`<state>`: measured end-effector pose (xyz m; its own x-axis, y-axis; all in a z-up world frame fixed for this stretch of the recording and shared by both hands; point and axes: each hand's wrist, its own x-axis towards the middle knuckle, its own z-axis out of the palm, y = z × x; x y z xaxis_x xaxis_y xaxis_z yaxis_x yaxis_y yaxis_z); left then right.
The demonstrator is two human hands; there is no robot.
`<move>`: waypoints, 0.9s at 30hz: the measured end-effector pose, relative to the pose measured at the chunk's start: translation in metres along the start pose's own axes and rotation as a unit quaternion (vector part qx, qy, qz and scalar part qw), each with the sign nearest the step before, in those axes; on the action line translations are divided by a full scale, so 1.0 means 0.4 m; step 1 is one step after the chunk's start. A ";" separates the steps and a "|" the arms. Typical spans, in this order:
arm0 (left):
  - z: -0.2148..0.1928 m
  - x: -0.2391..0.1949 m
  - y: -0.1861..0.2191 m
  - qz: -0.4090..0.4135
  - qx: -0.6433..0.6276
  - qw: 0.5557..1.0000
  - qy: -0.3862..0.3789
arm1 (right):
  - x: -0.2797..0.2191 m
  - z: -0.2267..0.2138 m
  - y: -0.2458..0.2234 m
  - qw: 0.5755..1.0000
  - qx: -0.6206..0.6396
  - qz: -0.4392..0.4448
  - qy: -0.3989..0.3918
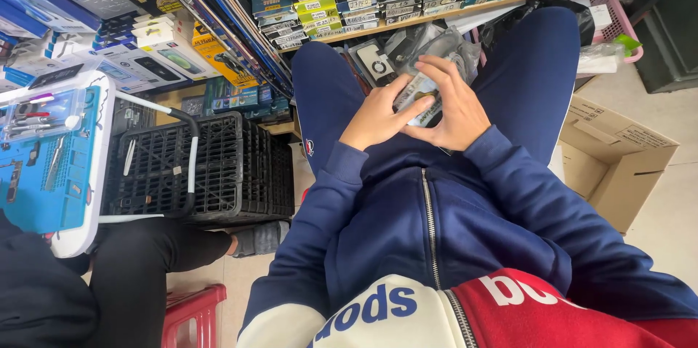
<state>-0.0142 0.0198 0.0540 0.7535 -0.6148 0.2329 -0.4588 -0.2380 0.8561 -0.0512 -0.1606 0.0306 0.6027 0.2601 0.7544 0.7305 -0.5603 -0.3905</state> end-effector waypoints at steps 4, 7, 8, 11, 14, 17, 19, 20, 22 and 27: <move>-0.003 0.016 -0.097 -0.051 0.039 0.997 0.047 | 0.008 -0.014 -0.008 1.000 -0.002 0.018 -0.022; -0.026 0.009 -0.134 -0.103 -0.096 0.983 0.116 | 0.000 -0.017 0.017 1.000 -0.003 0.022 0.002; -0.040 0.008 -0.140 -0.106 -0.121 0.974 0.160 | -0.005 -0.014 0.028 0.998 -0.002 0.060 0.014; -0.070 0.007 -0.168 -0.124 -0.189 0.941 0.251 | -0.027 -0.007 0.055 0.987 0.009 0.153 0.039; -0.071 0.018 -0.188 -0.134 -0.289 0.888 0.332 | -0.074 0.030 0.142 0.952 0.094 0.281 0.075; -0.045 0.022 -0.198 -0.128 -0.362 0.848 0.366 | -0.100 0.057 0.164 0.871 0.281 0.391 0.095; -0.016 0.030 -0.216 -0.126 -0.380 0.842 0.361 | -0.090 0.061 0.152 0.813 0.387 0.424 0.101; 0.004 0.031 -0.234 -0.125 -0.391 0.844 0.344 | -0.082 0.061 0.147 0.800 0.418 0.420 0.093; 0.040 0.034 -0.212 -0.129 -0.407 0.848 0.315 | -0.063 0.042 0.126 0.787 0.440 0.422 0.095; 0.069 0.033 -0.068 -0.154 -0.443 0.866 0.171 | -0.060 -0.033 0.155 0.752 0.459 0.440 0.173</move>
<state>-0.0049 -0.0025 0.0211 0.9411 -0.3293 -0.0770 0.2169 0.4132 0.8844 -0.0247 -0.2119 -0.0046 0.9788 -0.2035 0.0218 0.1082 0.4247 -0.8989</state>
